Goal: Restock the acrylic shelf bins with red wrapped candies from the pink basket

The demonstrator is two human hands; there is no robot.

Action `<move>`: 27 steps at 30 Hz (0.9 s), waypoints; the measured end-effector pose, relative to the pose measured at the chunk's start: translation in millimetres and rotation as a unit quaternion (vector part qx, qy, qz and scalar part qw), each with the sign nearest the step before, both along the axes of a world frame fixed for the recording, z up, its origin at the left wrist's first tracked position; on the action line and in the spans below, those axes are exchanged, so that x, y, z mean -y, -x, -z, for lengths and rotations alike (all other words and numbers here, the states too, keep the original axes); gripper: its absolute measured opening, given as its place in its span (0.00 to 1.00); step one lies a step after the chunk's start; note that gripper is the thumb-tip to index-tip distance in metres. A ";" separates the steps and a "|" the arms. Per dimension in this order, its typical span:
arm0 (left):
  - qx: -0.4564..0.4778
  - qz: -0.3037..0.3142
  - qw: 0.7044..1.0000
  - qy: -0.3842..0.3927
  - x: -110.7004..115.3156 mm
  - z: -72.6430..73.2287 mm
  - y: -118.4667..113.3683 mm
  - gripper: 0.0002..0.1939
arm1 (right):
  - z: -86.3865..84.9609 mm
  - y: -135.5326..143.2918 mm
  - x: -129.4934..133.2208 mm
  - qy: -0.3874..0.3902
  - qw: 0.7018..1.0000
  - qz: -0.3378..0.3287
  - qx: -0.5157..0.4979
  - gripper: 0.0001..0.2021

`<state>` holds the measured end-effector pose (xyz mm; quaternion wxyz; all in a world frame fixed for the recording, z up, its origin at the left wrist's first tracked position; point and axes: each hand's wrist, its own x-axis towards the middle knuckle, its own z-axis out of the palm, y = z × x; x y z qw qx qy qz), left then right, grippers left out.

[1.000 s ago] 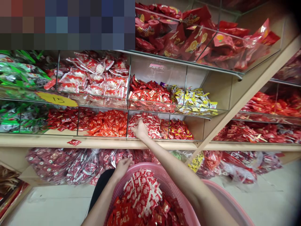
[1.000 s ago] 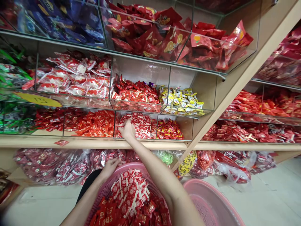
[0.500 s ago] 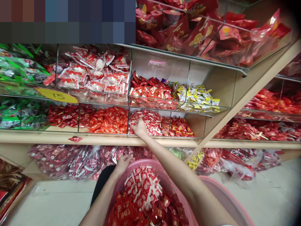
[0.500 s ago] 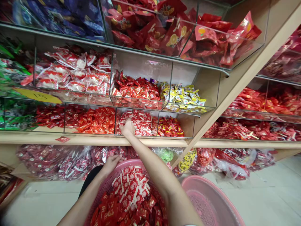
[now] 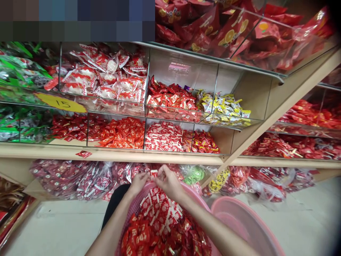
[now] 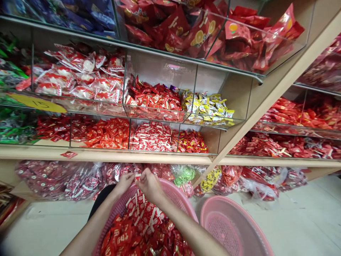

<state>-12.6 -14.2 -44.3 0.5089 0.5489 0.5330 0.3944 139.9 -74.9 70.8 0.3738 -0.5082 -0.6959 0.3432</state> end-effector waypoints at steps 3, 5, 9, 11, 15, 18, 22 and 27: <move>-0.005 0.016 1.000 -0.012 -0.1 1.1 -0.4 0.23 | 30.9 4.0 9.0 0.047 0.991 0.002 0.126 0.06; -0.010 0.014 1.000 -0.009 0.2 0.7 -0.4 0.23 | 44.5 9.1 11.3 0.055 0.975 -0.002 0.217 0.05; -0.012 0.016 1.000 -0.011 0.7 -1.2 0.0 0.23 | 56.4 20.1 13.8 0.036 0.943 -0.036 0.328 0.05; -0.011 0.018 1.000 -0.011 0.7 -1.5 0.2 0.22 | 58.8 24.5 13.6 0.028 0.933 -0.045 0.355 0.07; -0.009 0.013 1.000 -0.005 0.0 0.3 0.3 0.23 | 59.3 29.7 10.9 0.021 0.920 -0.051 0.387 0.09; -0.008 0.014 1.000 -0.005 -1.1 3.1 0.5 0.23 | 56.4 30.7 9.5 0.028 0.913 -0.049 0.405 0.09; -0.005 0.014 1.000 -0.003 -1.1 3.9 0.6 0.22 | 54.3 30.2 9.8 0.031 0.906 -0.031 0.420 0.10; 0.016 0.006 1.000 -0.011 2.8 -4.0 -1.2 0.22 | 36.8 26.7 3.4 -0.008 0.935 -0.015 0.355 0.05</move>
